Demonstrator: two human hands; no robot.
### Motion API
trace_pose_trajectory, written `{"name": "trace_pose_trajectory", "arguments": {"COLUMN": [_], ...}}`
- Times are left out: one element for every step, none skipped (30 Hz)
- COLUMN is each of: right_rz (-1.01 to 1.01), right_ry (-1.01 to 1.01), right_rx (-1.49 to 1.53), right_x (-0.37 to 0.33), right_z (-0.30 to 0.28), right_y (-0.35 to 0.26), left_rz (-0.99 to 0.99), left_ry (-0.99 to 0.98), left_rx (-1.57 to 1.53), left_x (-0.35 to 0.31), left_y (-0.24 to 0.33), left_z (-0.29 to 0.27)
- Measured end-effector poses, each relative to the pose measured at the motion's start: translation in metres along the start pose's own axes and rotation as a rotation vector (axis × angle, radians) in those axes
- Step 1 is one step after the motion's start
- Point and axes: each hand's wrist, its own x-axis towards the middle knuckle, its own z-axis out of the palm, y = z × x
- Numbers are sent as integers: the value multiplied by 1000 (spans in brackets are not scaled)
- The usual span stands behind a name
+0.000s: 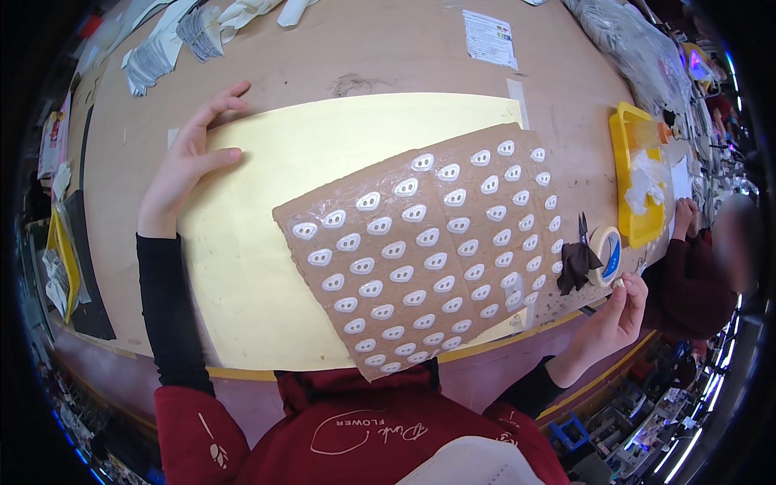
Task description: The person places small white stickers onto a brown cardboard sheet arranged in a grid. They use both hands to position each sticker and occasionally adjust the sheet. The person also handles a roll of tape and a small orange bottle near the end of the clip.
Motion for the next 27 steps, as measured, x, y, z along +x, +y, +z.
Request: {"name": "trace_pose_trajectory", "arguments": {"right_rz": [-11, 14, 38, 60, -4, -65, -127, -118, -157, -195, -233, -263, -278, -292, -303, -279, -275, -274, -272, -272, -257, -243, -229, -234, -218, -202, -185], "right_ry": [-14, 11, 35, 59, 23, -19, -65, -78, -112, -149, -186, -178, -240, -302, -359, -314, -325, -335, -345, -357, -344, -330, -316, -302, -301, -300, -296], "right_rx": [4, 38, 72, 99, 85, 69, 58, 33, 7, -12, -31, -33, -16, 1, 7, -13, -15, -17, -19, -2, 10, 22, 34, 45, 53, 61, 70], "right_x": [1, 1, 1, 3, 7, 13, 16, 18, 19, 20, 20, 21, 23, 24, 25, 22, 22, 22, 22, 22, 21, 20, 20, 20, 20, 20, 20], "right_z": [2, 5, 14, 20, 25, 29, 32, 35, 34, 33, 33, 36, 39, 42, 43, 52, 54, 55, 56, 59, 63, 66, 68, 70, 70, 70, 69], "right_y": [-1, -4, -12, -18, -20, -23, -26, -30, -33, -34, -35, -37, -41, -44, -47, -53, -54, -54, -54, -55, -58, -60, -61, -60, -60, -61, -61], "left_rz": [-10, 2, 14, 26, 99, 166, 231, 323, 416, 505, 525, 547, 569, 550, 513, 475, 437, 438, 439, 440, 466, 492, 517, 481, 444, 408, 392], "left_ry": [5, 38, 70, 100, 94, 89, 90, 51, 9, -29, -63, -103, -136, -115, -102, -90, -79, -77, -74, -72, -64, -57, -49, -48, -49, -50, -54], "left_rx": [25, 96, 165, 228, 202, 172, 144, 230, 312, 400, 359, 321, 279, 237, 197, 157, 119, 105, 92, 80, 106, 132, 159, 110, 62, 13, -1], "left_x": [0, 1, 3, 6, 10, 14, 16, 21, 32, 39, 46, 54, 59, 62, 63, 63, 63, 63, 63, 63, 64, 66, 67, 67, 65, 64, 65], "left_y": [2, 5, 8, 9, 14, 21, 28, 31, 35, 37, 36, 34, 31, 25, 20, 15, 10, 9, 11, 10, 8, 6, 4, 5, 6, 7, 8], "left_z": [2, 6, 14, 23, 32, 42, 52, 62, 72, 80, 87, 95, 101, 104, 105, 106, 107, 107, 105, 105, 105, 104, 104, 104, 103, 103, 103]}}
